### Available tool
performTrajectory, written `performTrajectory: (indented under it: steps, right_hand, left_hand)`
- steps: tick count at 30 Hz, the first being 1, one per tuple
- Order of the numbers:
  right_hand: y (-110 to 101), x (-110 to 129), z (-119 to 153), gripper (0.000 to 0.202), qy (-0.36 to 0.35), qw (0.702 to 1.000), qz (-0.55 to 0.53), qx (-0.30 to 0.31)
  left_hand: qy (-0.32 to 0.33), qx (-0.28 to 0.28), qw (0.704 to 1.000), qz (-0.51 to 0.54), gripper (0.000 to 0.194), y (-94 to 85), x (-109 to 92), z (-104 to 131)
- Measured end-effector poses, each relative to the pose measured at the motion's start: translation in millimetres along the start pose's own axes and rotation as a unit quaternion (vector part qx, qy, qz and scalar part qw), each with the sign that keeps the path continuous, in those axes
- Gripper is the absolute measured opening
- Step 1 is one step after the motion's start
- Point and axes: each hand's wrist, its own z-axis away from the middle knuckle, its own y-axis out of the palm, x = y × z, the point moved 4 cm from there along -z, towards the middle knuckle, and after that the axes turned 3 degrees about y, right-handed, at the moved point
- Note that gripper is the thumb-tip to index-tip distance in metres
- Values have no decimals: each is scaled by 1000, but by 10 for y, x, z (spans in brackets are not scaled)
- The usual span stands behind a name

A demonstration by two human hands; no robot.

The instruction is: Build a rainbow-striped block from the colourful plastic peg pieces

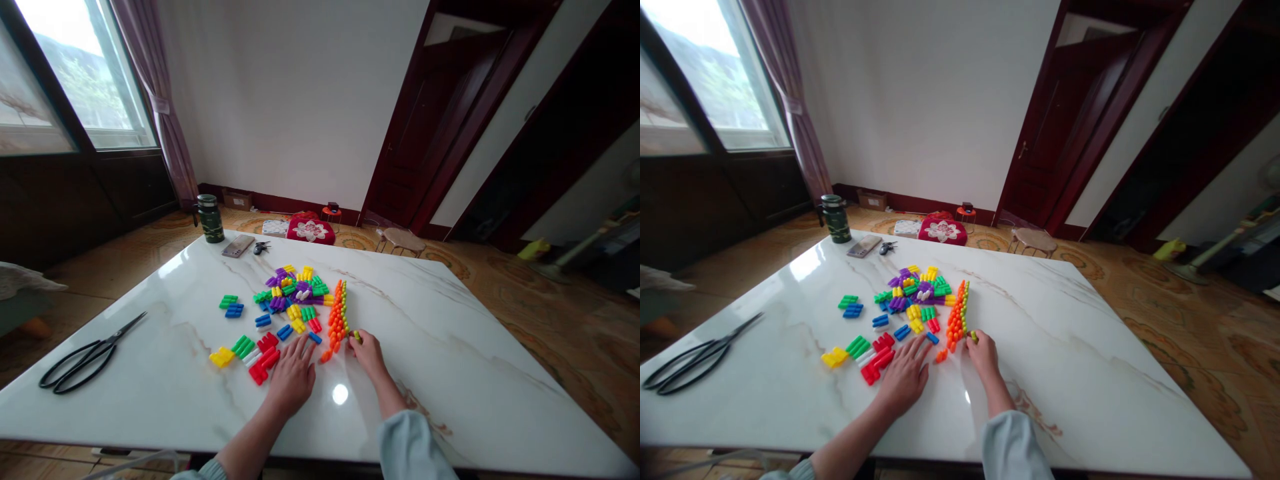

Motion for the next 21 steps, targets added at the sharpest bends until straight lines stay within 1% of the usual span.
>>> performTrajectory:
  steps: [5,8,12,14,16,18,21]
  right_hand:
    - [-18,82,3,26,-11,999,35,-2]
    - [-59,102,39,33,-7,998,57,-19]
    - [-146,96,129,42,7,995,81,-66]
    - [-185,110,180,43,-7,990,98,-100]
    - [-202,131,222,42,-36,984,107,-135]
    - [-182,135,244,43,-61,984,82,-149]
    - [-104,103,238,45,-85,986,-1,-141]
  left_hand:
    - [0,9,1000,-11,46,-8,-10,-2]
    - [-1,12,1000,-10,47,-12,-11,-3]
    - [-2,13,1000,-8,46,-11,-7,-5]
    - [-2,16,1000,-9,46,-12,-10,-8]
    - [-2,18,1000,-11,46,-14,-14,-10]
    - [-2,19,1000,-14,46,-12,-17,-10]
    - [-6,17,1000,-16,46,1,-11,-7]
